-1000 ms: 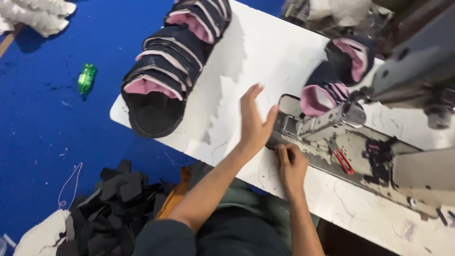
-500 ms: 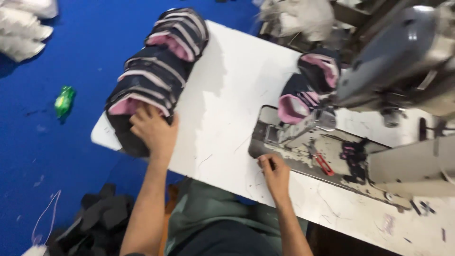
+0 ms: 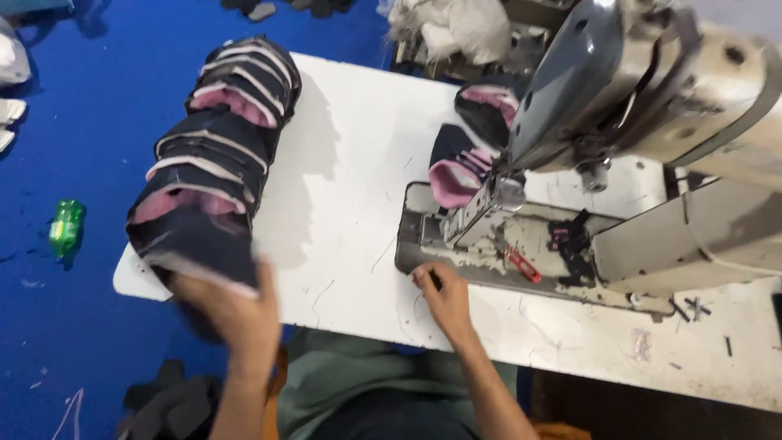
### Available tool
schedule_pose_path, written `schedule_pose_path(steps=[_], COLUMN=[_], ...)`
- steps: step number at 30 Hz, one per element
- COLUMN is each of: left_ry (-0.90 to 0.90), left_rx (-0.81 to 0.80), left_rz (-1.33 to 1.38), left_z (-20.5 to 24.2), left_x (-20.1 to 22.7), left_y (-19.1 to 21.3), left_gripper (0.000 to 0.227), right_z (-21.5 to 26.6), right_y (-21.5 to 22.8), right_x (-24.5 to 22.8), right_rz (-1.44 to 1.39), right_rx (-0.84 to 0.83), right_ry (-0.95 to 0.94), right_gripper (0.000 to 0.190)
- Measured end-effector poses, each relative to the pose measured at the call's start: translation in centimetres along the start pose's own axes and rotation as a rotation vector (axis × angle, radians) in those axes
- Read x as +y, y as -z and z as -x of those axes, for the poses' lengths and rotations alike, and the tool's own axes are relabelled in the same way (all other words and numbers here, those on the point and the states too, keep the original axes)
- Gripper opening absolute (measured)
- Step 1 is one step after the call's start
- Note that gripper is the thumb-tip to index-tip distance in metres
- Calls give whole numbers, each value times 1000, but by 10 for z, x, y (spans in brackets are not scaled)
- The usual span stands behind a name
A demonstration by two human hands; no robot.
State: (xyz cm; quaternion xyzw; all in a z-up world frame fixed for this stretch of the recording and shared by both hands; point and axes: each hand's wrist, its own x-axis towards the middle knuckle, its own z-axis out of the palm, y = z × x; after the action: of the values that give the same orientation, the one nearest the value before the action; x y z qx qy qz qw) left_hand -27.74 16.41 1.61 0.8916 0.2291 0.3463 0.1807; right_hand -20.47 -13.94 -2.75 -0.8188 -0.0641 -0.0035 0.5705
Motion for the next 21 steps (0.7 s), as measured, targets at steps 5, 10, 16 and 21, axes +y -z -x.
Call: schedule_pose_path(steps=[5, 10, 16, 21], left_ry=[58, 362, 507, 436], left_rx=[-569, -964, -1140, -1106], left_rz=[769, 1443, 1535, 1464], left_z=[-9, -4, 8, 24], left_x=[104, 135, 142, 128], left_y=[38, 11, -7, -19], left_gripper=[50, 39, 39, 38], right_z=[14, 53, 69, 49], right_y=[4, 38, 72, 73], right_x=[3, -34, -85, -121], right_rz=[-92, -408, 98, 226], right_rx=[37, 212, 295, 177], right_ry=[34, -161, 280, 402], right_gripper=[12, 18, 27, 43])
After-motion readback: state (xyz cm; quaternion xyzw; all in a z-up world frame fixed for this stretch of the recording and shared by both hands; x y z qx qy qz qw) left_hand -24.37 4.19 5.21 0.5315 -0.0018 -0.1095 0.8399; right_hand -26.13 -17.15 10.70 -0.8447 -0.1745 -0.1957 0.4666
